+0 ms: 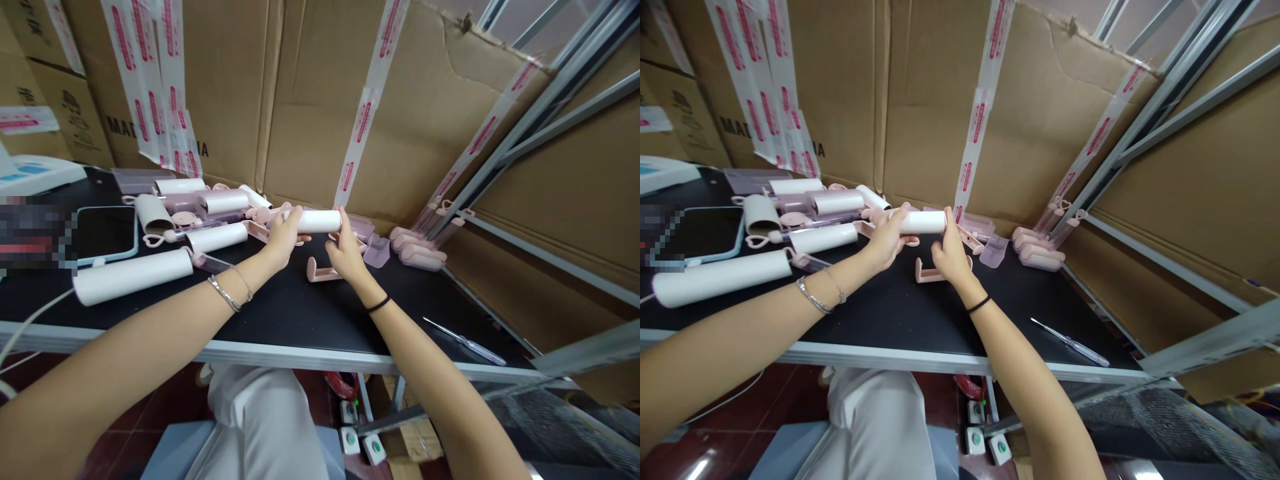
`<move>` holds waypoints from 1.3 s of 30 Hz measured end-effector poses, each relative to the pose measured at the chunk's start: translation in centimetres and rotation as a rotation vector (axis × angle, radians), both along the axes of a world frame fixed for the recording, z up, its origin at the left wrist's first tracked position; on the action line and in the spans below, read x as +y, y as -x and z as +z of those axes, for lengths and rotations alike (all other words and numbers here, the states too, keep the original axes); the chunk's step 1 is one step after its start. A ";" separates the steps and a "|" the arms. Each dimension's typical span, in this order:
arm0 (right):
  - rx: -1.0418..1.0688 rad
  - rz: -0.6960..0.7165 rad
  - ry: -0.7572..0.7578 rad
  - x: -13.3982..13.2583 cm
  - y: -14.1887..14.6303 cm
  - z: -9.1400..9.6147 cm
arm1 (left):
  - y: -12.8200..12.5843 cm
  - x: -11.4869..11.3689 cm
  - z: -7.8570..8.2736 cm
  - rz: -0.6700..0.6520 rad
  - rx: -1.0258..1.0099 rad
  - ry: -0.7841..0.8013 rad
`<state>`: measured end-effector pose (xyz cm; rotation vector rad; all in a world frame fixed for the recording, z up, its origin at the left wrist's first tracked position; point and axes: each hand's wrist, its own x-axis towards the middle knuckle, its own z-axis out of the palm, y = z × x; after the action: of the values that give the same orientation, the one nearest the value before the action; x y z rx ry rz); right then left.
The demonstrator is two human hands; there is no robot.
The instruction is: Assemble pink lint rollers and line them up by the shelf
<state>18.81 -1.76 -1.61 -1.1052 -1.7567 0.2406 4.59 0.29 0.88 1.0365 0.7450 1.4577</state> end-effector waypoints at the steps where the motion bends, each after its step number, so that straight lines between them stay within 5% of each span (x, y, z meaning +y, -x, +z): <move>1: 0.006 0.023 0.002 -0.1 -0.1 0.0 | 0.0 0.0 -0.1 -0.010 0.014 -0.006; 19: 0.020 0.111 -0.005 -0.8 -0.1 0.2 | -0.2 -1.2 0.1 -0.147 -0.103 0.054; 24: 0.052 0.164 0.083 -0.1 -1.8 0.5 | 0.2 -1.4 0.3 -0.100 0.142 0.044; 31: -0.114 0.049 0.052 0.0 -3.7 1.7 | 0.3 -1.5 -0.4 -0.364 0.698 -0.091; 35: -0.286 -0.127 -0.086 -0.5 -4.3 2.9 | 0.2 -1.7 -0.2 -0.417 0.532 0.028; 39: -0.177 -0.451 -0.167 -0.5 -6.9 4.0 | 0.7 -1.0 0.3 -0.342 0.337 0.079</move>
<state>25.75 -2.24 2.37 -1.3941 -1.5930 -0.2816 3.87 -0.72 1.19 1.2944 0.8091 0.9661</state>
